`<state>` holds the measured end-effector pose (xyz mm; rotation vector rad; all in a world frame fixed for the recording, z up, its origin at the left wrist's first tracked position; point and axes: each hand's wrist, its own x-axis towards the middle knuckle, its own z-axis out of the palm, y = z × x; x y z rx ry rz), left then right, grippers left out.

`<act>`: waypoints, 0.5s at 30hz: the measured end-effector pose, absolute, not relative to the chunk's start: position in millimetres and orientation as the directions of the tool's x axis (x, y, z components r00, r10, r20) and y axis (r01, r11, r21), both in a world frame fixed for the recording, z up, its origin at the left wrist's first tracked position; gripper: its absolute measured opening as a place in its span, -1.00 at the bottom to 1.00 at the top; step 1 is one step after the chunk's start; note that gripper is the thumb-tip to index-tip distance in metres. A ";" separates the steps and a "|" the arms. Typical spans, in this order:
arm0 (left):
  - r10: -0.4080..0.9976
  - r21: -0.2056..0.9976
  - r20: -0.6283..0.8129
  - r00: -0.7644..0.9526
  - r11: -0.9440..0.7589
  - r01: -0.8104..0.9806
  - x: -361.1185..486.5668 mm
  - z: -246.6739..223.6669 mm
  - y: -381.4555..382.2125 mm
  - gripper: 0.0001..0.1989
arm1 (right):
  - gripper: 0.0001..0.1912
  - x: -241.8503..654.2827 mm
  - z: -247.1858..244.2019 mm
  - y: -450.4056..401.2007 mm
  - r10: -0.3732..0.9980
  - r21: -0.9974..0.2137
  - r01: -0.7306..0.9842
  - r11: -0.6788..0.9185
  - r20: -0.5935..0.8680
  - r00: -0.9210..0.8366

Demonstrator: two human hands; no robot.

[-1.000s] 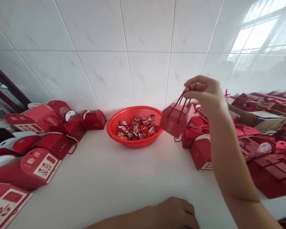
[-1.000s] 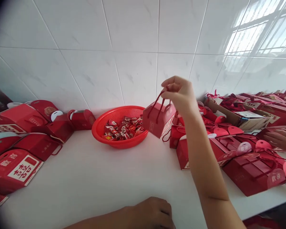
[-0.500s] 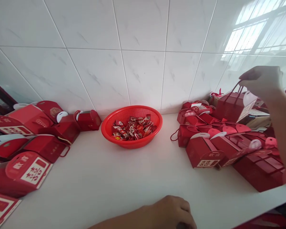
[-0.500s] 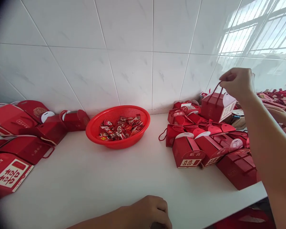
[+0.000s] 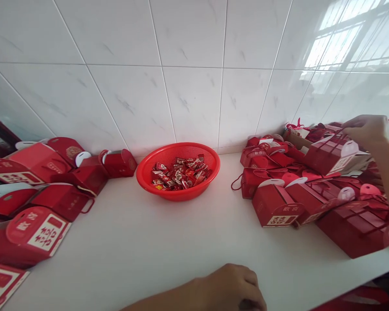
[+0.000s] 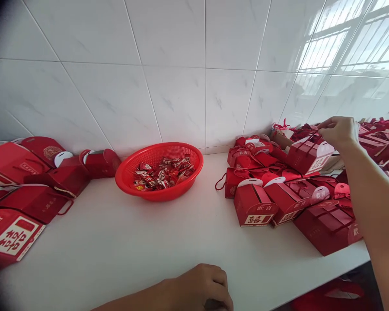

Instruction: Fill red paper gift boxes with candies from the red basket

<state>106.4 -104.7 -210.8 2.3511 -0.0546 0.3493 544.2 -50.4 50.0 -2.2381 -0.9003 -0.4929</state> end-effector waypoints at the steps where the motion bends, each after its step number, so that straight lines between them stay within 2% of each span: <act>1: 0.060 0.679 0.262 0.963 -0.721 -0.140 106.4 -210.5 -104.7 -0.87 | -0.65 542.0 50.2 -50.5 0.446 -0.523 0.660 -0.539 0.488 0.750; 3: 0.057 0.682 0.257 0.965 -0.718 -0.139 106.1 -209.8 -104.7 -0.86 | -0.56 535.0 51.3 -51.6 0.411 -0.605 0.594 -0.530 0.429 0.804; 7: 0.050 0.684 0.259 0.965 -0.715 -0.146 105.5 -207.6 -104.8 -0.87 | -0.47 524.4 52.2 -55.2 0.380 -0.627 0.563 -0.538 0.416 0.826; 9: 0.043 0.681 0.264 0.964 -0.716 -0.155 105.9 -206.4 -105.0 -0.88 | -0.50 527.2 50.8 -56.5 0.411 -0.594 0.582 -0.556 0.412 0.813; 13: 0.019 0.669 0.251 0.968 -0.726 -0.160 107.0 -204.9 -104.7 -0.84 | -0.60 549.1 43.9 -52.4 0.535 -0.419 0.672 -0.611 0.406 0.740; 15: 0.005 0.669 0.230 0.973 -0.727 -0.154 107.0 -204.4 -103.9 -0.82 | -0.59 560.2 39.5 -48.2 0.598 -0.377 0.741 -0.556 0.437 0.672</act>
